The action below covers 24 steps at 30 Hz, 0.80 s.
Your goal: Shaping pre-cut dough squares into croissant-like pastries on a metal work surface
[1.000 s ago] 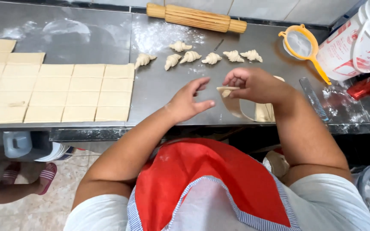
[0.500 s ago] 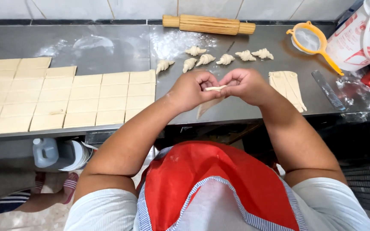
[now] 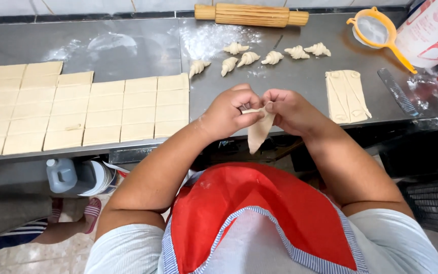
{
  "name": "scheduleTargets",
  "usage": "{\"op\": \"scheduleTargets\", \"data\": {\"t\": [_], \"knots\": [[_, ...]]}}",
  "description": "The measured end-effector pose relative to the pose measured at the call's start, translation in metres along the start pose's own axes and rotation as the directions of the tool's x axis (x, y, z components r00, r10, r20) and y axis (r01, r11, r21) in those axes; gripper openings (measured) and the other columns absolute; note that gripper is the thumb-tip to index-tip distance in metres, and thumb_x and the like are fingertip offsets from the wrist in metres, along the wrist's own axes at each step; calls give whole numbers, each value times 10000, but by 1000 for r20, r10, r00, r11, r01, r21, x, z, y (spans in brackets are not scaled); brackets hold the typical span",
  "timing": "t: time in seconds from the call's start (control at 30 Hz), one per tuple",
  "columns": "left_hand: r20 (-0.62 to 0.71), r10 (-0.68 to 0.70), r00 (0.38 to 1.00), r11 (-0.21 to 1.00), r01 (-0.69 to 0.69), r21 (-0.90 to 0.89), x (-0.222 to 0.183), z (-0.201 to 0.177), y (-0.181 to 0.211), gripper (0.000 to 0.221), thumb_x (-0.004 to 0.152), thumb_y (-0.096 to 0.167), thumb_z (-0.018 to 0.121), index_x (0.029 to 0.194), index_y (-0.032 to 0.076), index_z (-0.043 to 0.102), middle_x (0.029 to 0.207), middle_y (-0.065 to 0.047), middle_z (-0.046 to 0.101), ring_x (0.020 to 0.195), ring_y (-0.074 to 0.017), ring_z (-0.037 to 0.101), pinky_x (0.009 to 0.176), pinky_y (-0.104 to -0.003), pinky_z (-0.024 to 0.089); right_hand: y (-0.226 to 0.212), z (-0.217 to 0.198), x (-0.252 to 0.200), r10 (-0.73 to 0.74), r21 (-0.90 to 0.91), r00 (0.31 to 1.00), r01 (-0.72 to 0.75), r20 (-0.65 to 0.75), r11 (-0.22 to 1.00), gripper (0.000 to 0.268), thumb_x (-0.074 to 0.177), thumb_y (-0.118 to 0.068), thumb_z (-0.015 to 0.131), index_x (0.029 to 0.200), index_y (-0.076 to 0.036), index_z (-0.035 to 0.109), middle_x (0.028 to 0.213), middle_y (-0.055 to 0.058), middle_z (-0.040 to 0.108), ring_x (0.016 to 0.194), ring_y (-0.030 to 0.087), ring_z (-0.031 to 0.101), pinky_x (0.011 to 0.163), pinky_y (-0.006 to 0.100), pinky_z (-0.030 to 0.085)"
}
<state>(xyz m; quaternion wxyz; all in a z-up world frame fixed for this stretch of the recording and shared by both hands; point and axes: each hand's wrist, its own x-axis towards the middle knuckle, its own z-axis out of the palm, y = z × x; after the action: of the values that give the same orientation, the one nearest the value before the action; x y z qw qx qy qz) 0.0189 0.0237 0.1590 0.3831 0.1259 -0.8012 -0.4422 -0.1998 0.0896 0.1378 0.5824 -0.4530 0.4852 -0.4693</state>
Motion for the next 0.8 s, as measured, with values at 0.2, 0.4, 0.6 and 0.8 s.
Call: {"op": "scheduleTargets", "data": {"t": [0.2,0.4,0.6,0.8], "knots": [[101,-378,920,828,385,-408,-3,14,-38,351,810,122,895,1029,75,625,824,10,662,736,-81,705,657,-245,649,2,-33,8,-31,228,947,-45,321,973,274,936,-65,609,1183,25,536,971,160,686,805,233,746,722,389,633],[239,-496,835,724,549,-418,16,10,-50,558,813,67,875,1263,25,548,910,-118,681,780,-152,720,674,-326,686,16,-65,41,69,-100,965,-44,253,994,284,809,-18,837,1008,42,644,847,63,664,745,160,723,664,312,632],[92,-643,761,753,649,-111,56,14,-177,231,866,120,787,1065,60,687,898,-78,654,694,-172,742,631,-326,666,53,-97,126,148,-182,989,-147,-9,972,329,766,25,850,1047,4,681,822,62,661,701,164,711,640,303,652],[33,-531,847,703,419,575,74,19,-212,100,956,306,660,1043,259,675,1013,-55,688,1047,-282,709,907,-407,594,74,-113,160,69,-741,977,-198,-200,642,323,747,-314,865,1050,-228,796,910,-7,721,848,136,734,740,300,595]]}}
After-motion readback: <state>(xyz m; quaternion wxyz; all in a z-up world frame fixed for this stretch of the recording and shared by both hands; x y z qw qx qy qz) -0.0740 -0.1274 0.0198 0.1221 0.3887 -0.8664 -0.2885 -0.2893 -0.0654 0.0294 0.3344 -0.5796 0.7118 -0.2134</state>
